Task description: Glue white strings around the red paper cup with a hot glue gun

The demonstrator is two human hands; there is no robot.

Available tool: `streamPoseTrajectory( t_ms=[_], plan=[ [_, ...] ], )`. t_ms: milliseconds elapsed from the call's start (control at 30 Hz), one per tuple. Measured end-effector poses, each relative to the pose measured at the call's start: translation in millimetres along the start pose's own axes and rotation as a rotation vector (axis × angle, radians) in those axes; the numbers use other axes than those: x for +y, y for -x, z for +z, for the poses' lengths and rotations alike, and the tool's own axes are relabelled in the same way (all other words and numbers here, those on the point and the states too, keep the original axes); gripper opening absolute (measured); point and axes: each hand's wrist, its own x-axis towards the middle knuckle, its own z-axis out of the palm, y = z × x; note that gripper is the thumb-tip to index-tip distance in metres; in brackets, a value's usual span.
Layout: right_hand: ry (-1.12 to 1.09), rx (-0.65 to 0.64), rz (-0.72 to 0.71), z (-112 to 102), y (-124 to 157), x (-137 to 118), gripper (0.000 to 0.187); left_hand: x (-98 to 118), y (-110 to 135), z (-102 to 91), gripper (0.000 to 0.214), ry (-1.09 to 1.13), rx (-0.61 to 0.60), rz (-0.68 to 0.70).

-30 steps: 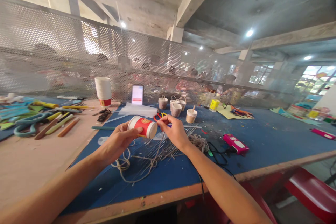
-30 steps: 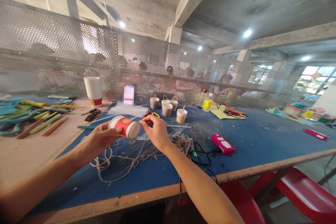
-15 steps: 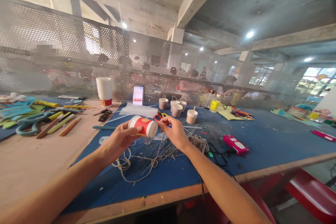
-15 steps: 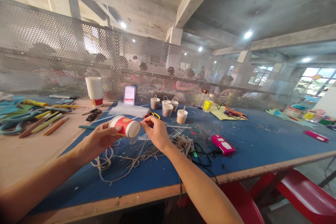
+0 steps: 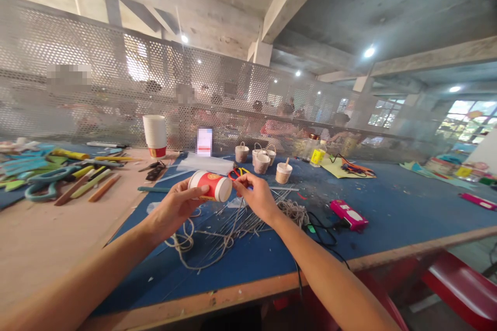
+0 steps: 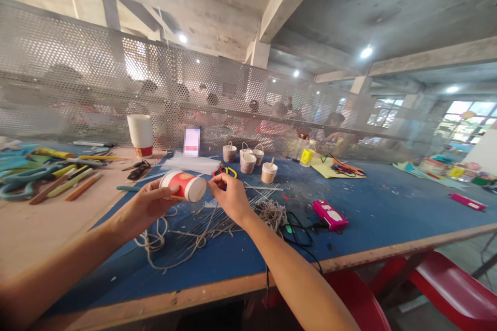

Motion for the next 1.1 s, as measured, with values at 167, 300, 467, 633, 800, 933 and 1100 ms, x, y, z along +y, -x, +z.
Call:
streamPoseTrajectory(
  t_ms=[167, 300, 467, 633, 800, 933, 1100],
  plan=[
    [-0.013, -0.025, -0.015, 0, 2, 0, 0.035, -1, -2, -2.8, 0.026, -0.011, 0.022, 0.018],
    [-0.052, -0.030, -0.006, 2, 3, 0, 0.031, -3, -4, -4.2, 0.029, -0.023, 0.014, 0.042],
    [-0.027, 0.004, -0.032, 6, 1, 5, 0.022, -4, -2, -2.9, 0.026, -0.055, 0.007, 0.012],
    [0.148, 0.085, -0.132, 6, 1, 4, 0.015, -1, 0, 1.0, 0.026, -0.014, -0.008, -0.028],
    [0.328, 0.118, -0.273, 9, 3, 10, 0.005, 1, -1, 1.8, 0.025, -0.017, 0.001, -0.065],
    [0.366, 0.119, -0.321, 11, 3, 17, 0.008, -1, -2, 0.0, 0.025, -0.071, 0.015, -0.093],
    [0.313, 0.161, -0.323, 9, 2, 13, 0.019, -4, -4, -3.0, 0.025, -0.068, 0.025, -0.080]
  ],
)
